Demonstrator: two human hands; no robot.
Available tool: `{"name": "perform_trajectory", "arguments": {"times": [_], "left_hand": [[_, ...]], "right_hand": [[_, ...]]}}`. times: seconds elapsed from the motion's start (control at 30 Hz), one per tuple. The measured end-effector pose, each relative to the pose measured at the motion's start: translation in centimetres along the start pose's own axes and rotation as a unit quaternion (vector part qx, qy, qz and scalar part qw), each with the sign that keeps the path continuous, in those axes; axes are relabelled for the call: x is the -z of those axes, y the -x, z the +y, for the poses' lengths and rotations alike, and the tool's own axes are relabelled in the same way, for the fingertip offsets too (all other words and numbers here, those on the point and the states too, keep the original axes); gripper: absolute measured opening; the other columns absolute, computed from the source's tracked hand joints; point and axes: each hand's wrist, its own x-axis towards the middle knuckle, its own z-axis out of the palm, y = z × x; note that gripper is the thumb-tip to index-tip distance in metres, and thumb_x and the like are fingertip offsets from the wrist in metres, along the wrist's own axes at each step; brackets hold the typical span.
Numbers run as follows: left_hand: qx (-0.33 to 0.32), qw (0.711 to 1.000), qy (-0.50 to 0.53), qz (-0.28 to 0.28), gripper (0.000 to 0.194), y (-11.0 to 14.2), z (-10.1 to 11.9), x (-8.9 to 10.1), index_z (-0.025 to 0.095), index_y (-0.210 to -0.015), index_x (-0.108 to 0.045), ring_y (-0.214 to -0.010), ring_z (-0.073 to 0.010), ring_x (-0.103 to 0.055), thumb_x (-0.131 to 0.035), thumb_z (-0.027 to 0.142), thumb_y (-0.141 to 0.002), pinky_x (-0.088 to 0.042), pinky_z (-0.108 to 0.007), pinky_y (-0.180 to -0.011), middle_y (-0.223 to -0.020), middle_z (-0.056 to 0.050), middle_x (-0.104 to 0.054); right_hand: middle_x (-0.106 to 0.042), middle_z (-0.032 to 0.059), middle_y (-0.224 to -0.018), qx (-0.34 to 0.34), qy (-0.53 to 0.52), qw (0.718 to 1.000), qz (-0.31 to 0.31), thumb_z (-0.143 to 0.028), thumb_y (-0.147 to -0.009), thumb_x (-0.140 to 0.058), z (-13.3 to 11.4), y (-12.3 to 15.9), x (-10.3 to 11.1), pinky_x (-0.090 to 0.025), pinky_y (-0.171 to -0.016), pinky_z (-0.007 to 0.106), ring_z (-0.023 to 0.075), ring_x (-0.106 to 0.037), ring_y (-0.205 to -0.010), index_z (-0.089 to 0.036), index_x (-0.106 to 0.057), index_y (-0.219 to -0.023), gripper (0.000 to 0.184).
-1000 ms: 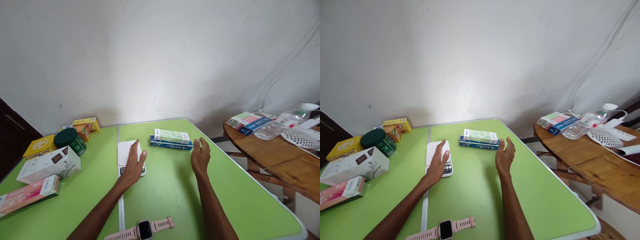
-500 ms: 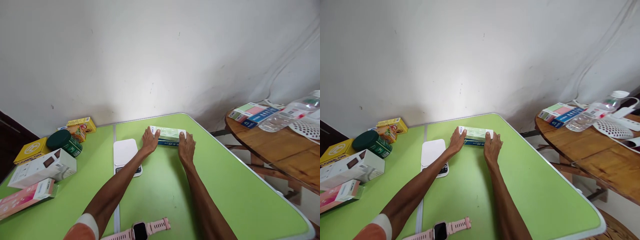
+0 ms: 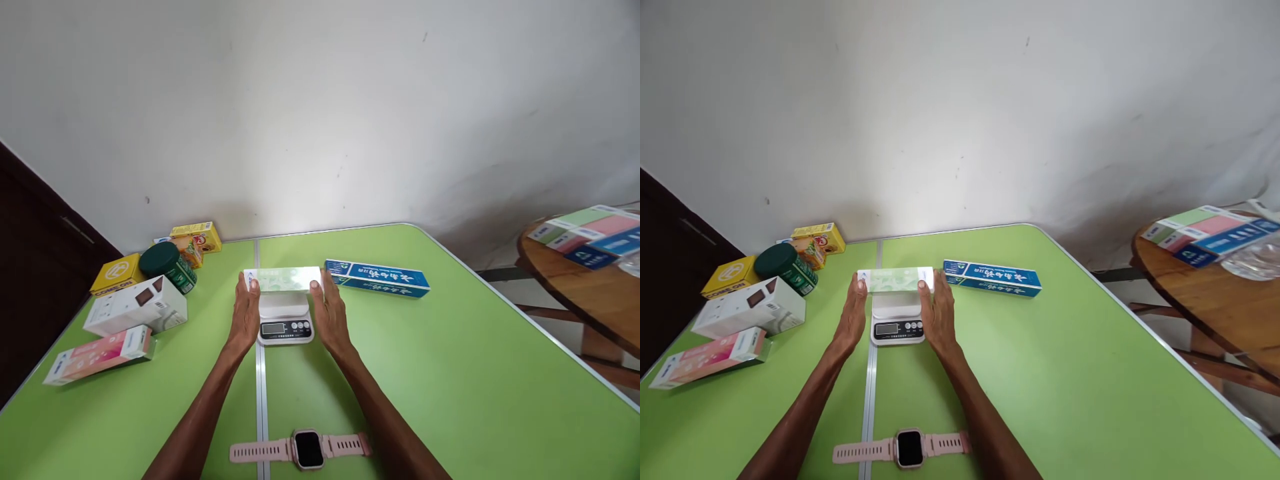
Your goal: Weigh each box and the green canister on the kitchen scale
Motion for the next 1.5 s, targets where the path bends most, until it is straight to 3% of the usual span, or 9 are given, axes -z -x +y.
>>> {"name": "perform_trajectory", "arguments": {"times": [0.17,0.33,0.47,0.67,1.07,1.2,1.37,1.5], "left_hand": [[0.032,0.999,0.012,-0.015,0.088,-0.4,-2.9,0.6,0.020,-0.164,-0.033,-0.164,-0.0291,-0.013,-0.031,0.078,-0.098,-0.012,-0.051,-0.134,-0.175,-0.013,-0.024],[0.037,0.998,0.042,-0.038,0.088,-0.9,-5.0,1.7,0.024,-0.166,-0.030,-0.163,-0.0293,-0.018,-0.030,0.079,-0.098,-0.014,-0.051,-0.133,-0.175,-0.012,-0.025],[-0.017,0.994,0.104,0.006,0.088,-1.7,-8.2,3.3,0.029,-0.168,-0.016,-0.160,-0.0277,-0.031,-0.033,0.078,-0.098,-0.023,-0.050,-0.132,-0.174,-0.013,-0.028],[-0.037,0.985,0.157,0.066,0.096,-2.7,-11.4,4.2,0.026,-0.167,-0.022,-0.150,-0.0330,-0.048,-0.041,0.084,-0.092,-0.038,-0.052,-0.125,-0.166,-0.021,-0.040],[-0.043,0.987,0.141,0.067,0.097,-2.3,-11.0,3.8,0.024,-0.168,-0.017,-0.152,-0.0311,-0.045,-0.039,0.082,-0.094,-0.036,-0.049,-0.126,-0.167,-0.020,-0.039],[-0.050,0.990,0.117,0.059,0.097,-1.7,-10.5,3.4,0.026,-0.168,-0.015,-0.157,-0.0301,-0.036,-0.037,0.083,-0.094,-0.028,-0.051,-0.130,-0.171,-0.017,-0.032],[-0.064,0.997,0.047,-0.005,0.089,-0.4,-8.7,2.0,0.027,-0.168,-0.018,-0.165,-0.0256,-0.009,-0.035,0.078,-0.098,-0.009,-0.047,-0.135,-0.178,-0.009,-0.015],[-0.042,0.996,0.053,-0.062,0.092,0.4,-7.3,0.6,0.025,-0.168,-0.020,-0.165,-0.0280,-0.013,-0.039,0.079,-0.096,-0.010,-0.046,-0.135,-0.177,-0.010,-0.018]], "right_hand": [[-0.047,0.0205,-0.161,0.008,0.031,0.999,-0.020,-0.083,-0.095,-0.032,1.5,0.1,-1.4,-0.022,-0.129,0.055,0.0332,-0.035,-0.156,-0.009,-0.052,-0.154,0.097],[-0.047,0.0137,-0.163,-0.026,0.001,0.999,-0.044,-0.078,-0.097,-0.036,2.9,-0.2,-0.3,-0.025,-0.129,0.053,0.0313,-0.037,-0.155,-0.017,-0.050,-0.157,0.087],[-0.052,0.0146,-0.159,-0.042,-0.037,0.997,-0.055,-0.075,-0.098,-0.038,4.4,-0.3,1.1,-0.029,-0.128,0.052,0.0312,-0.043,-0.152,-0.017,-0.040,-0.163,0.087],[-0.055,0.0153,-0.156,-0.040,-0.039,0.998,-0.038,-0.071,-0.101,-0.037,5.4,-0.3,1.5,-0.033,-0.126,0.052,0.0311,-0.048,-0.149,-0.016,-0.046,-0.159,0.081],[-0.055,0.0156,-0.157,-0.050,-0.040,0.998,-0.027,-0.068,-0.102,-0.039,5.1,-0.2,1.4,-0.034,-0.126,0.052,0.0319,-0.048,-0.149,-0.015,-0.055,-0.153,0.075],[-0.054,0.0137,-0.158,-0.037,-0.048,0.998,-0.032,-0.073,-0.101,-0.039,5.0,-0.1,1.5,-0.032,-0.127,0.053,0.0326,-0.046,-0.150,-0.018,-0.055,-0.153,0.077],[-0.045,0.0089,-0.165,-0.001,-0.054,0.994,-0.090,-0.077,-0.099,-0.038,4.6,0.2,0.9,-0.027,-0.129,0.050,0.0296,-0.037,-0.156,-0.024,-0.047,-0.159,0.081],[-0.041,0.0104,-0.167,-0.011,-0.049,0.994,-0.094,-0.079,-0.097,-0.038,4.7,0.9,0.3,-0.024,-0.130,0.047,0.0288,-0.035,-0.157,-0.021,-0.043,-0.161,0.087]]}}
